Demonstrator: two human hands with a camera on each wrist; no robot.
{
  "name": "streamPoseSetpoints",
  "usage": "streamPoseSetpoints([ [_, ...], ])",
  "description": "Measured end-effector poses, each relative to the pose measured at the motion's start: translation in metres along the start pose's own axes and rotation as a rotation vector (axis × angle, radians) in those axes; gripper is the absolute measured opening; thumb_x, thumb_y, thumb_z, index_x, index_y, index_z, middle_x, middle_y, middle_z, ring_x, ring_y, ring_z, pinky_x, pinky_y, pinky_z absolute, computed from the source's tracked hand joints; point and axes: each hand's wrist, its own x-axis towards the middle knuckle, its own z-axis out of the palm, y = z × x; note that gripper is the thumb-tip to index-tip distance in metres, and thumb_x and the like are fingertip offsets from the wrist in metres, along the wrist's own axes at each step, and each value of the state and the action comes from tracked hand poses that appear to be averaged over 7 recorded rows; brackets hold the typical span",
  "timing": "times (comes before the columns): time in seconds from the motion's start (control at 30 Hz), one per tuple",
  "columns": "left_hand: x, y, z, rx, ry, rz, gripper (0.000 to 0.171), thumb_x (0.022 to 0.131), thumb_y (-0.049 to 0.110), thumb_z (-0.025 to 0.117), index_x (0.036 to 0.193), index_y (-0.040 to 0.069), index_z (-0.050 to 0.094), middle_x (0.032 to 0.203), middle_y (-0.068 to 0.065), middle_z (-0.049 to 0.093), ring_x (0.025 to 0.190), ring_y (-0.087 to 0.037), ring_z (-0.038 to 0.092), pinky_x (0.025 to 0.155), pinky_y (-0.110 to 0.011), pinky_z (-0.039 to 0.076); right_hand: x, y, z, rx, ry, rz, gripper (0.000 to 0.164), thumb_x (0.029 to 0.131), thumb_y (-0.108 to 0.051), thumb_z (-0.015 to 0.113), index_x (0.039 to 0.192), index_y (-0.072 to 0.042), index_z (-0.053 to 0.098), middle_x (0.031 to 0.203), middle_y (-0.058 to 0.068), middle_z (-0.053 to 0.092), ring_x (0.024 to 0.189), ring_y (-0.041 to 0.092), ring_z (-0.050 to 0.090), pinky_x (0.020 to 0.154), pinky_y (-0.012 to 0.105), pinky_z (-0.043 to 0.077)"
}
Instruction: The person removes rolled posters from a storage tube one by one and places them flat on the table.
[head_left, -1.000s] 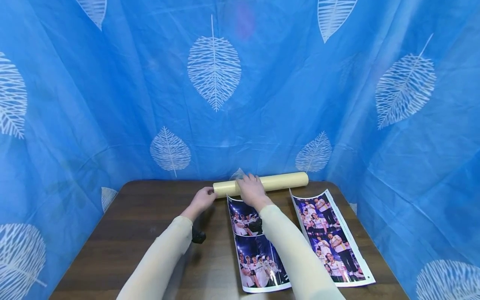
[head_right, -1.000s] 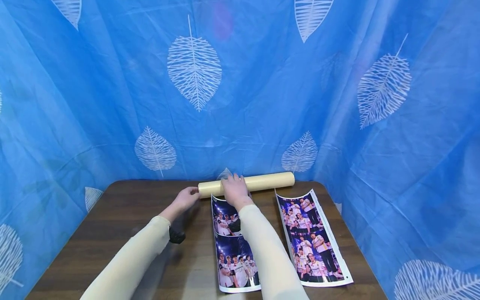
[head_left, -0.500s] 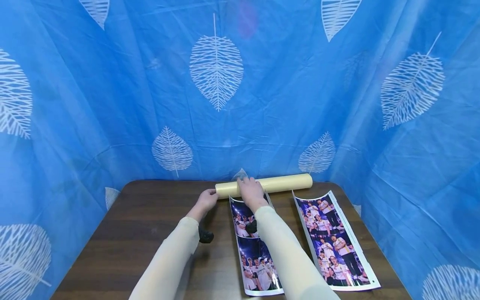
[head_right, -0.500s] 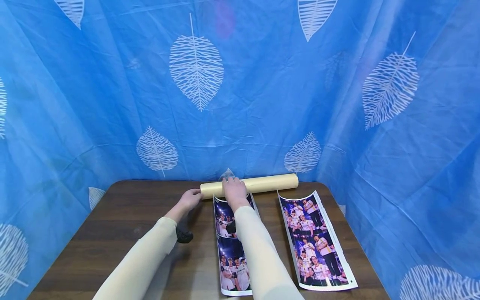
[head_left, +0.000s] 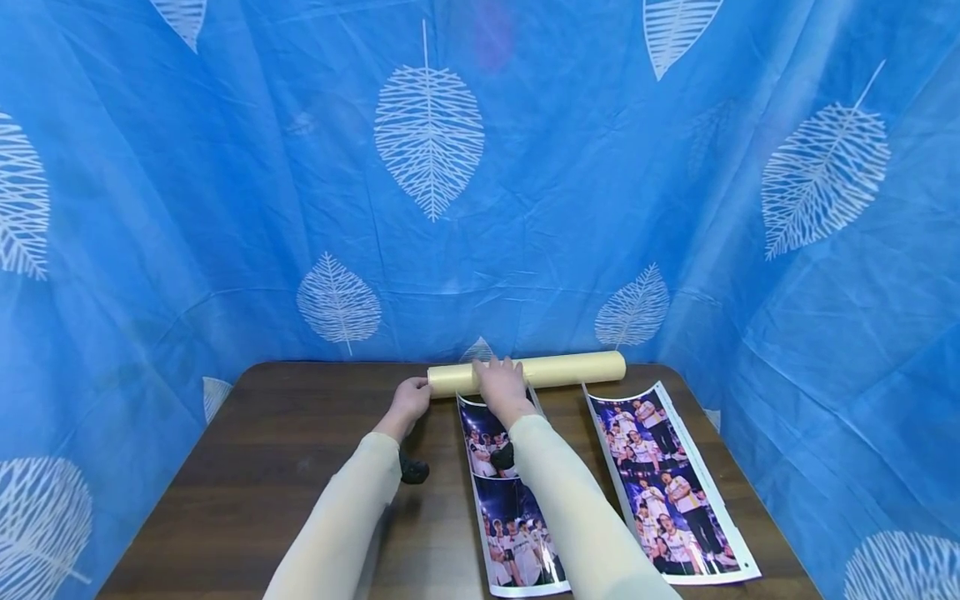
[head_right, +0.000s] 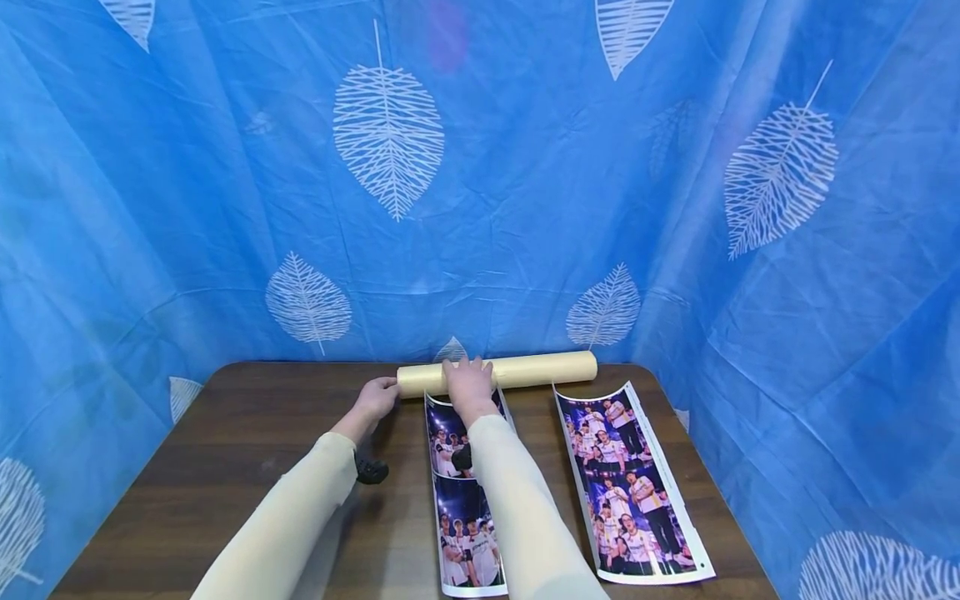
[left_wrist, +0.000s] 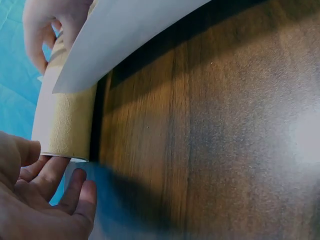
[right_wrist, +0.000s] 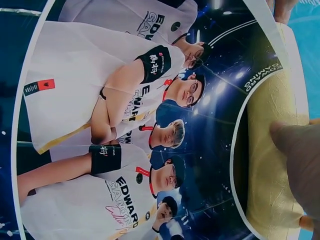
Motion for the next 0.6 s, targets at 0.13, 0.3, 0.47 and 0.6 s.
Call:
streamPoseSetpoints([
  [0.13, 0.004, -0.0025, 0.0003, 0.0, 0.039, 0.025, 0.04, 0.1, 0.003, 0.046, 0.134, -0.015, 0.057, 0.14, -0.031, 0.055, 0.133, -0.04, 0.048, 0.111, -0.048, 0.042, 0.0, -0.0024, -0.0006, -0.016, -0.015, 0.011, 0.051, 0.106, -0.011, 0.052, 0.154, -0.027, 0.047, 0.14, 0.019, 0.058, 0.133, 0.048, 0.047, 0.11, 0.066, 0.034],
  [0.3, 0.004, -0.0027, 0.0005, 0.025, 0.059, 0.034, 0.038, 0.1, 0.005, 0.049, 0.131, -0.013, 0.061, 0.137, -0.029, 0.058, 0.131, -0.039, 0.051, 0.11, -0.047, 0.043, -0.0011, -0.0043, -0.001, -0.029, -0.012, 0.007, 0.053, 0.106, -0.005, 0.05, 0.154, -0.026, 0.048, 0.141, 0.021, 0.057, 0.134, 0.05, 0.046, 0.11, 0.068, 0.034],
  [0.47, 0.0017, -0.003, -0.0002, 0.018, 0.04, 0.013, 0.038, 0.104, 0.008, 0.047, 0.136, -0.009, 0.06, 0.141, -0.027, 0.056, 0.13, -0.039, 0.052, 0.107, -0.049, 0.046, -0.0062, -0.006, -0.0032, -0.031, 0.024, 0.011, 0.051, 0.104, -0.006, 0.054, 0.15, -0.027, 0.053, 0.139, 0.02, 0.058, 0.135, 0.049, 0.046, 0.107, 0.069, 0.037],
  [0.6, 0.001, -0.0035, -0.0001, 0.021, 0.032, -0.008, 0.038, 0.105, 0.009, 0.046, 0.137, -0.007, 0.06, 0.142, -0.026, 0.055, 0.129, -0.038, 0.053, 0.105, -0.05, 0.047, -0.0079, -0.0055, -0.0036, -0.038, 0.024, 0.015, 0.051, 0.103, -0.01, 0.057, 0.151, -0.028, 0.053, 0.139, 0.02, 0.058, 0.135, 0.049, 0.046, 0.106, 0.068, 0.039],
])
